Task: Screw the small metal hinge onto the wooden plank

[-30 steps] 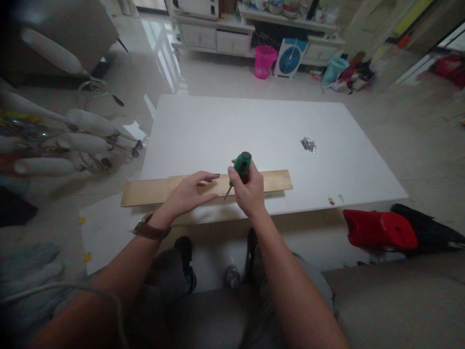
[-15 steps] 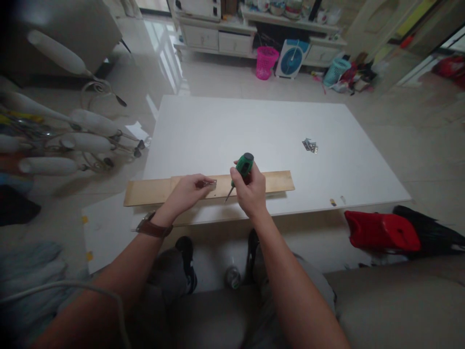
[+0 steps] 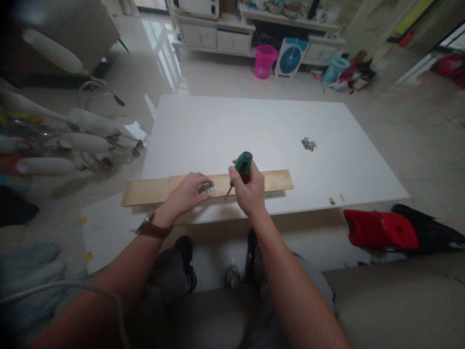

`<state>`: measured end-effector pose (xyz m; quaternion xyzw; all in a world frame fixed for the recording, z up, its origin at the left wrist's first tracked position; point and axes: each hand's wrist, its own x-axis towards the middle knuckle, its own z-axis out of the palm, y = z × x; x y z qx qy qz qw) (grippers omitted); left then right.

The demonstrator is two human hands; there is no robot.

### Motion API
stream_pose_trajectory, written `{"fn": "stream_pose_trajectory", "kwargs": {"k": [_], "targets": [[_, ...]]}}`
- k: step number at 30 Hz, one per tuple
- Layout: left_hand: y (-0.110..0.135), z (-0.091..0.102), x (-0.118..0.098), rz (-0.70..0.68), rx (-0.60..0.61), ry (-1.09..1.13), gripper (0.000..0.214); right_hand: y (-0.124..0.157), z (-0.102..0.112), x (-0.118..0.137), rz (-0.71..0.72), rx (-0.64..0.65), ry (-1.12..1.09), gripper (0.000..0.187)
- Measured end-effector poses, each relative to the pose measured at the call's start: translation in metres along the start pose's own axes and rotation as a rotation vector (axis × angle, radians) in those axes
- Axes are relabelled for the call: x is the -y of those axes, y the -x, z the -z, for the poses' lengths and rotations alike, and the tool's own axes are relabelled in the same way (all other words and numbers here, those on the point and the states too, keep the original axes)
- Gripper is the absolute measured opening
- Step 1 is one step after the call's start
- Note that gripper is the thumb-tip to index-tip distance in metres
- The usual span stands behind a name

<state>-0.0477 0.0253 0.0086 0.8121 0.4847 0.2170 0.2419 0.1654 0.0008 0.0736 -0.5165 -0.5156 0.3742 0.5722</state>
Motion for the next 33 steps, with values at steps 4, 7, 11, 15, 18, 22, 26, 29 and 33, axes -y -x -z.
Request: {"fn": "stream_pose_trajectory", "kwargs": {"k": [4, 7, 11, 15, 18, 22, 26, 29, 33], "targets": [[0.003, -0.002, 0.000, -0.067, 0.033, -0.029, 0.027, 0.001, 0.000, -0.001, 0.023, -0.061, -0.007, 0.036], [0.006, -0.002, -0.003, -0.096, 0.033, -0.041, 0.026, 0.001, 0.000, -0.002, 0.043, -0.112, -0.008, 0.035], [0.007, -0.001, -0.005, -0.104, 0.070, -0.018, 0.025, 0.002, 0.002, -0.003, 0.054, -0.161, -0.022, 0.034], [0.009, 0.001, -0.005, -0.110, 0.098, -0.018, 0.027, 0.002, 0.002, -0.003, 0.080, -0.189, -0.018, 0.033], [0.010, 0.002, -0.006, -0.111, 0.090, -0.016, 0.027, 0.002, 0.000, -0.003, 0.099, -0.203, 0.016, 0.033], [0.010, 0.003, -0.008, -0.106, 0.080, -0.027, 0.025, 0.001, -0.002, -0.002, 0.119, -0.216, 0.046, 0.035], [0.010, 0.004, -0.008, -0.101, 0.095, -0.029, 0.030, 0.002, -0.004, -0.002, 0.104, -0.206, 0.023, 0.036], [0.011, 0.006, -0.008, -0.104, 0.100, 0.001, 0.033, 0.004, -0.005, -0.003, 0.100, -0.194, -0.004, 0.037], [0.011, 0.010, -0.008, -0.105, 0.123, 0.024, 0.034, 0.005, -0.006, -0.006, 0.103, -0.176, -0.020, 0.040]]}}
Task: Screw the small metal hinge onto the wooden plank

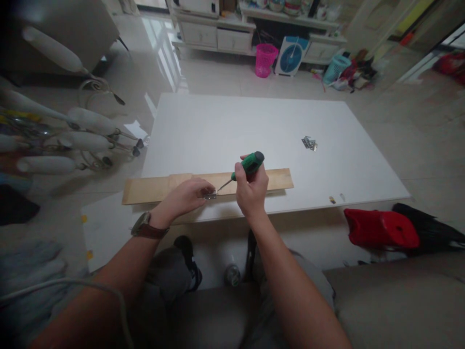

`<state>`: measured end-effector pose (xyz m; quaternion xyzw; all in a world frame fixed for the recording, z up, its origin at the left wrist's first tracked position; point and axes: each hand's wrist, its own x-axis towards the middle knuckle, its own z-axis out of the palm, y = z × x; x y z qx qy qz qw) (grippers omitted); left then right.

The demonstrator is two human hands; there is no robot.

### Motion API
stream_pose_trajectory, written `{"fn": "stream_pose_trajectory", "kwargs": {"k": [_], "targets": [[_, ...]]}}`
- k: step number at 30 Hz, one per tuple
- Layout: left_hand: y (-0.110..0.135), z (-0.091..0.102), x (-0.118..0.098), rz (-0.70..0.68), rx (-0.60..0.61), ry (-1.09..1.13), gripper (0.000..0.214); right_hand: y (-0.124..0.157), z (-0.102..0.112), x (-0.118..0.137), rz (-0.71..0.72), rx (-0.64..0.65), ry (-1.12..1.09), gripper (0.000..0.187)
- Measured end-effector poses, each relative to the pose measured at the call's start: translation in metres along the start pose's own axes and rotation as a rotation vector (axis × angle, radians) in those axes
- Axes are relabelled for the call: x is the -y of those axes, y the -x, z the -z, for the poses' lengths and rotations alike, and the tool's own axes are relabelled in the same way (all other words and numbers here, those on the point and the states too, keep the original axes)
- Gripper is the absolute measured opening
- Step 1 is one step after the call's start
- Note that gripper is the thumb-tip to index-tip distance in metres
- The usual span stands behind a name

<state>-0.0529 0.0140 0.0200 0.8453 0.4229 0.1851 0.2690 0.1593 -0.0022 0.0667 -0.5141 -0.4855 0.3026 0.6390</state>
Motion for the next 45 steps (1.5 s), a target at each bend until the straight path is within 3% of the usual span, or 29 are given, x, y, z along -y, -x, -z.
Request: {"fn": "stream_pose_trajectory", "kwargs": {"k": [13, 19, 23, 30, 36, 45], "targets": [[-0.003, 0.002, 0.000, -0.010, 0.004, -0.011, 0.030, 0.003, -0.005, -0.004, 0.006, 0.069, 0.055, 0.040], [-0.001, 0.004, -0.008, 0.007, 0.038, -0.059, 0.020, 0.004, -0.002, 0.000, -0.005, 0.029, 0.015, 0.040], [0.003, -0.009, -0.019, 0.094, 0.112, -0.168, 0.013, 0.000, 0.000, 0.002, 0.009, -0.031, -0.005, 0.035], [0.003, -0.041, -0.037, 0.231, 0.332, -0.354, 0.026, -0.004, -0.001, -0.003, 0.019, -0.097, -0.025, 0.037], [-0.001, -0.044, -0.037, 0.321, 0.326, -0.400, 0.026, -0.004, 0.001, -0.004, 0.026, -0.089, -0.020, 0.037], [-0.001, -0.044, -0.040, 0.314, 0.327, -0.437, 0.021, -0.005, 0.002, -0.003, 0.027, -0.089, -0.049, 0.037]]}}
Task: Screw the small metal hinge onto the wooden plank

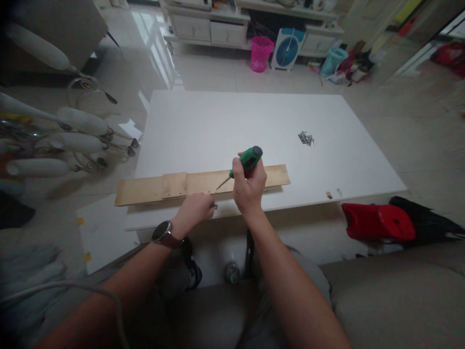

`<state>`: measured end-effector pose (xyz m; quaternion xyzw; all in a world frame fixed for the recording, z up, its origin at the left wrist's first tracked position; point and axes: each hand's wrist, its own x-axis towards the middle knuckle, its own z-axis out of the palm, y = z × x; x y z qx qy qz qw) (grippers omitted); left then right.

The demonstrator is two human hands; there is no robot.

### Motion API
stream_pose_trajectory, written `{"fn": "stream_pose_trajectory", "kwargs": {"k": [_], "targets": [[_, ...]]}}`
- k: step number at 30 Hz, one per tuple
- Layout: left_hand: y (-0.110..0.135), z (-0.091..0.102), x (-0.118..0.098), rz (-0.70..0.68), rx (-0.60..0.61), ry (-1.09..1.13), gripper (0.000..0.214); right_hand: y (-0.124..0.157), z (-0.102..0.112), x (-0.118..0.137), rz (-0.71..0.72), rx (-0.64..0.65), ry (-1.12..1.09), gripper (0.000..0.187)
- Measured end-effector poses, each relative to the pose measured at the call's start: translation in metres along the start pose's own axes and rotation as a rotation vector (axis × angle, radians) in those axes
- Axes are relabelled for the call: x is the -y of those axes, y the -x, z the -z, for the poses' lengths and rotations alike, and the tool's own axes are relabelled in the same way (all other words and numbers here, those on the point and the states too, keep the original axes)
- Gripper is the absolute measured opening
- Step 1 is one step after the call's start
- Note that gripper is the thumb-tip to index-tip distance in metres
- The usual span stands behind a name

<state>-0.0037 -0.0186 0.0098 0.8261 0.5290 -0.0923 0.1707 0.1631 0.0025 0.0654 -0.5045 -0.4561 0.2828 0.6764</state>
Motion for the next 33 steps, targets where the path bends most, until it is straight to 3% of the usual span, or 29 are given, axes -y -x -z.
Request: {"fn": "stream_pose_trajectory", "kwargs": {"k": [10, 20, 33], "targets": [[-0.0041, -0.0061, -0.0029, -0.047, -0.019, -0.021, 0.031, -0.0010, 0.0003, -0.0013, 0.027, 0.008, 0.026, 0.033], [-0.0006, -0.0035, 0.0024, -0.090, 0.001, -0.035, 0.021, -0.0046, 0.0028, -0.0016, 0.034, -0.001, -0.009, 0.035], [-0.0060, -0.0097, -0.0003, -0.102, -0.007, -0.046, 0.034, -0.0050, 0.0045, 0.0023, -0.003, -0.003, 0.010, 0.039]]}}
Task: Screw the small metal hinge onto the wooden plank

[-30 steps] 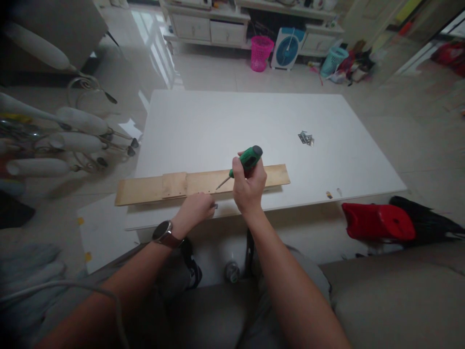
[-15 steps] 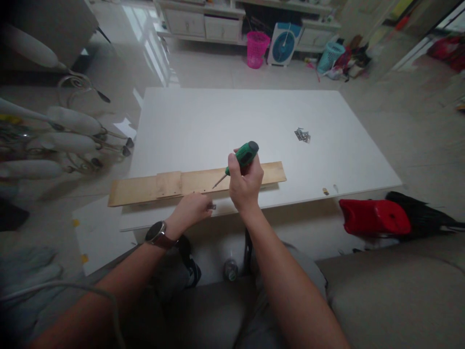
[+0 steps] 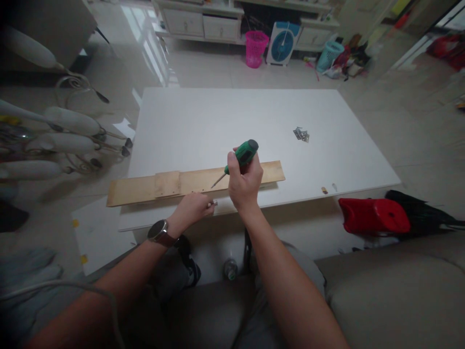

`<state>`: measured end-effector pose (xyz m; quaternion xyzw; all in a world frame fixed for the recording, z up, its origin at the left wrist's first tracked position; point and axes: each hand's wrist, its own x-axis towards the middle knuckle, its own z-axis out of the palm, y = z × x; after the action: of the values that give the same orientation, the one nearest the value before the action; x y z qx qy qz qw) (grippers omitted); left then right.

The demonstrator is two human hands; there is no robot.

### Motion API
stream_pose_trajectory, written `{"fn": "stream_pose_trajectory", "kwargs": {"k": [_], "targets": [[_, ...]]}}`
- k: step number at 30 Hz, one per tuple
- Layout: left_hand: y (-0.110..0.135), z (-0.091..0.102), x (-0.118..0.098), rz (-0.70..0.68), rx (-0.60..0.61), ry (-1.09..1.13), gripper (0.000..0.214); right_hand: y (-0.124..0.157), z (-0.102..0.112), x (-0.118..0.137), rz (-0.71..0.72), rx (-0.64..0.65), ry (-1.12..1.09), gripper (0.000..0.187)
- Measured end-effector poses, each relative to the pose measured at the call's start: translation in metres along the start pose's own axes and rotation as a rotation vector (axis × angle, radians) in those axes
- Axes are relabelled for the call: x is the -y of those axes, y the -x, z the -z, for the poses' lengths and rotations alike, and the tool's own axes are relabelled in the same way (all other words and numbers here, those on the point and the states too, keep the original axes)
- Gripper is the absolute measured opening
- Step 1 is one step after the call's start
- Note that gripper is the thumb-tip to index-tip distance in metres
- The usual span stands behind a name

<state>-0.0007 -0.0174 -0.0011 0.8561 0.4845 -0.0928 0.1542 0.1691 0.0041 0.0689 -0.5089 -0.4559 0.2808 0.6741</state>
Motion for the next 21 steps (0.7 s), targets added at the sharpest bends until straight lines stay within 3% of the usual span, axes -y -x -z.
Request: {"fn": "stream_pose_trajectory", "kwargs": {"k": [13, 21], "targets": [[0.003, 0.005, -0.007, 0.078, 0.003, -0.002, 0.032, -0.002, -0.001, 0.000, 0.000, -0.030, -0.016, 0.040], [0.013, 0.016, -0.005, -0.027, -0.001, 0.061, 0.026, -0.004, -0.002, 0.004, 0.018, -0.070, -0.003, 0.039]]}}
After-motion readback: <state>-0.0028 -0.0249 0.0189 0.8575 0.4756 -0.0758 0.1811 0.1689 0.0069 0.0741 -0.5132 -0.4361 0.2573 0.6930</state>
